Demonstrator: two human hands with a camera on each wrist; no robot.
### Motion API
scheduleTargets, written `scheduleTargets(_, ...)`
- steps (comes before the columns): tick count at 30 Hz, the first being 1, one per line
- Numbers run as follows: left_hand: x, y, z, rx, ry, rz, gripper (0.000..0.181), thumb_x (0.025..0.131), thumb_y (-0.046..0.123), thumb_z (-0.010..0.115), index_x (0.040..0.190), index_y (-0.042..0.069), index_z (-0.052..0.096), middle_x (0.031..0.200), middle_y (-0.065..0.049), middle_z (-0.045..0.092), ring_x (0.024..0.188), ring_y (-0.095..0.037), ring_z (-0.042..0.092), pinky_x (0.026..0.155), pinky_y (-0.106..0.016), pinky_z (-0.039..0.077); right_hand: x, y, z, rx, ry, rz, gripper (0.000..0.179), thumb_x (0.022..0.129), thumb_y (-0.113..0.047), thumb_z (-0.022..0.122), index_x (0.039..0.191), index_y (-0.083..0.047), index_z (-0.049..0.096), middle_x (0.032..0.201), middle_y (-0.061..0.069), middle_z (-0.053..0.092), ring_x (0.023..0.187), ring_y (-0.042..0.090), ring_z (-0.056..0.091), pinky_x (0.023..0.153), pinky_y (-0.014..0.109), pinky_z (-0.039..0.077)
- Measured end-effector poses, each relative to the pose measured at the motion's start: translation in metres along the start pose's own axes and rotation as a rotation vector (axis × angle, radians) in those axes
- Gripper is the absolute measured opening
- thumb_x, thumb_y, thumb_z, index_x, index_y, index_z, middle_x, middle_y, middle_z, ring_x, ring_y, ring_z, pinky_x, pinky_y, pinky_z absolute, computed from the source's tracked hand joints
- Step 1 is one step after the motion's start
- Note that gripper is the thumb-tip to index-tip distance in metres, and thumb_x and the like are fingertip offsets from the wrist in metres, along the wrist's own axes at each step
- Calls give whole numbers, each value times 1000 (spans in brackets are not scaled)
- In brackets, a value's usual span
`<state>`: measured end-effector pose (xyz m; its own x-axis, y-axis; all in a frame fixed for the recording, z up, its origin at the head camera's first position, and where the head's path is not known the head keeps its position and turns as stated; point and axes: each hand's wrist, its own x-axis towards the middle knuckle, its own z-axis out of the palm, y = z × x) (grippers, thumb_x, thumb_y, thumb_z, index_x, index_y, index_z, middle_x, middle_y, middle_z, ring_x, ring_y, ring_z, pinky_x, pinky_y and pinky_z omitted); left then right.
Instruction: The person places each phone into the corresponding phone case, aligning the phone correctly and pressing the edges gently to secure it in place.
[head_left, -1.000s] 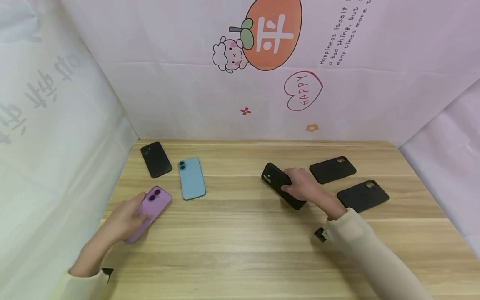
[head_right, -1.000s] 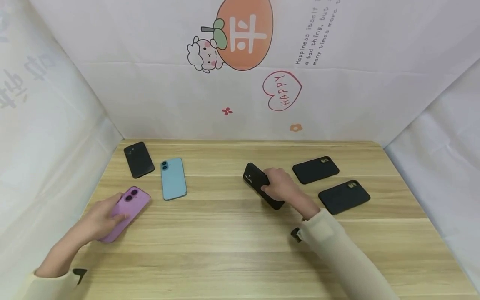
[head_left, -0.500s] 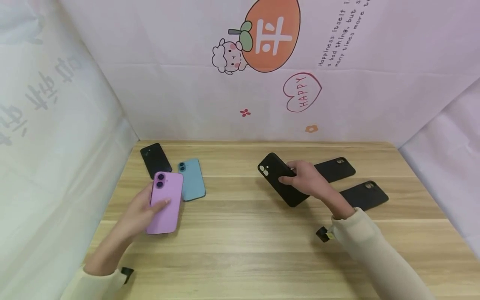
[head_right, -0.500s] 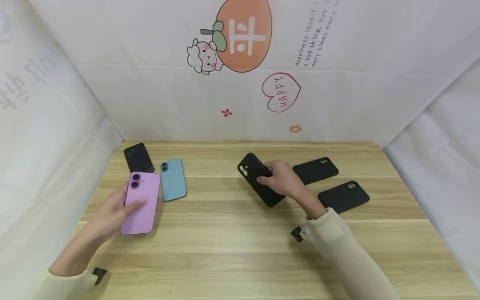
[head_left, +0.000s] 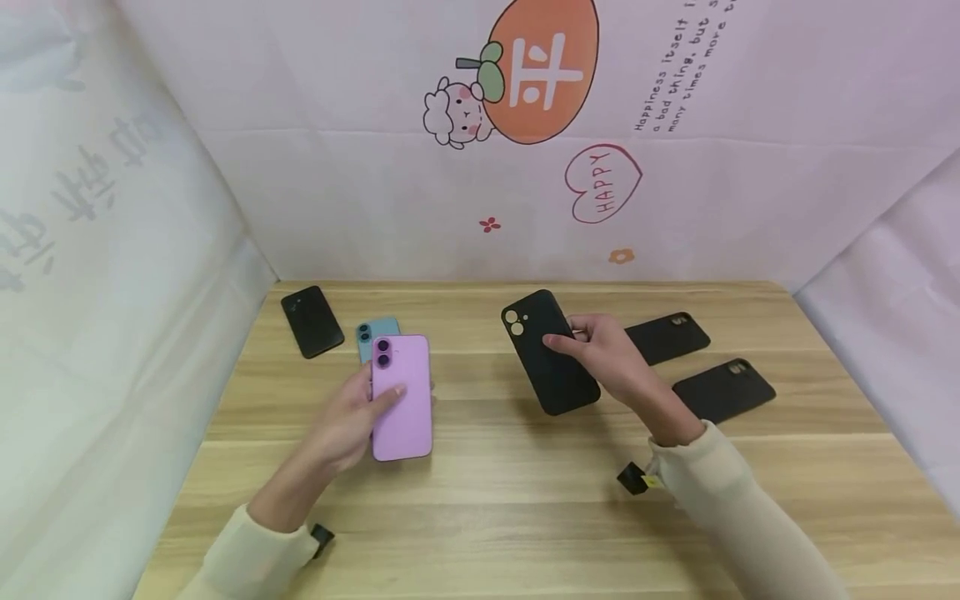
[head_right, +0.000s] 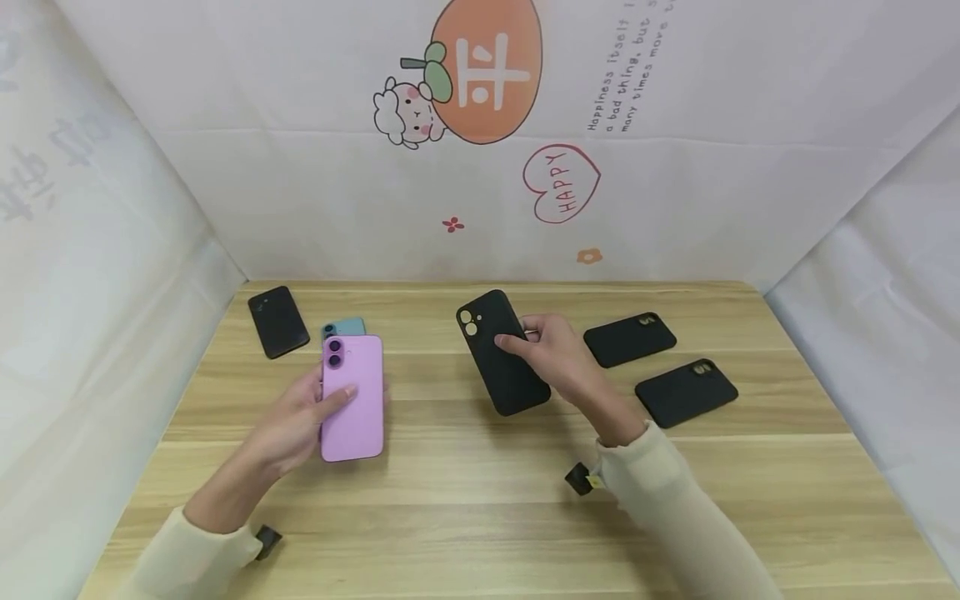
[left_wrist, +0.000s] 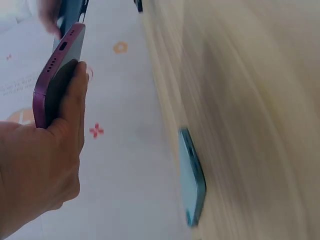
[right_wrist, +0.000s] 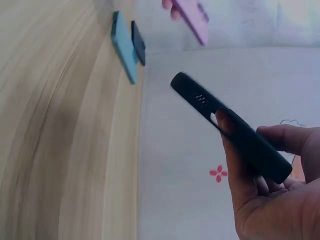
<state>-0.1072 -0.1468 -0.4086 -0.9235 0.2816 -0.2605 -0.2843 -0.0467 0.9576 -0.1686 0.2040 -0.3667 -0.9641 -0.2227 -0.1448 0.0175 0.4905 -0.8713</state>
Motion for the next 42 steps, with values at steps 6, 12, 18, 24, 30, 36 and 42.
scheduleTargets(6, 12, -1, 25, -126, 22, -4, 51, 112, 1, 41, 162, 5, 27, 145, -29, 59, 123, -36, 69, 101, -50, 58, -5, -12, 7, 135, -10, -10, 30, 101, -17, 73, 119, 6, 71, 77, 2, 76, 74, 10, 73, 72, 23, 60)
scheduleTargets(12, 19, -5, 41, -177, -12, -9, 48, 112, 1, 43, 159, 3, 32, 144, -29, 61, 122, -36, 70, 101, -49, 58, -5, -19, 18, 305, -25, -31, 38, 101, -5, 69, 133, 12, 60, 98, 16, 81, 85, 17, 79, 78, 30, 65)
scheduleTargets(18, 23, -9, 52, -180, -6, -54, 47, 113, 9, 47, 159, 5, 36, 142, -24, 63, 126, -32, 67, 107, -49, 55, -6, -25, 33, 369, -38, -27, 38, 99, -1, 69, 134, 12, 59, 101, 17, 80, 88, 18, 79, 80, 31, 65)
scheduleTargets(24, 25, -8, 59, -220, -20, -71, 50, 114, 23, 50, 159, 6, 38, 145, -21, 58, 129, -28, 62, 112, -50, 50, -4, -31, 47, 440, -51, -19, 38, 97, 4, 69, 133, 13, 59, 103, 24, 79, 90, 24, 80, 81, 38, 65)
scheduleTargets(30, 27, -8, 62, -259, -90, -51, 52, 114, 27, 50, 160, 5, 37, 153, -20, 54, 138, -30, 57, 112, -47, 51, -3, -36, 60, 464, -81, -37, 38, 97, 5, 69, 133, 13, 59, 105, 28, 77, 92, 28, 79, 82, 40, 65)
scheduleTargets(36, 26, -8, 65, -255, -143, -30, 55, 113, 25, 54, 161, 7, 36, 158, -17, 52, 144, -30, 51, 114, -46, 49, -1, -38, 70, 502, -100, -45, 37, 98, 5, 68, 132, 14, 58, 105, 28, 77, 92, 25, 79, 82, 40, 65)
scheduleTargets(42, 27, -8, 67, -253, -183, -13, 56, 112, 22, 55, 161, 5, 34, 158, -19, 51, 145, -30, 50, 117, -45, 46, 0, -40, 78, 494, -89, -34, 33, 97, 3, 70, 128, 12, 61, 101, 26, 78, 90, 24, 80, 81, 39, 65)
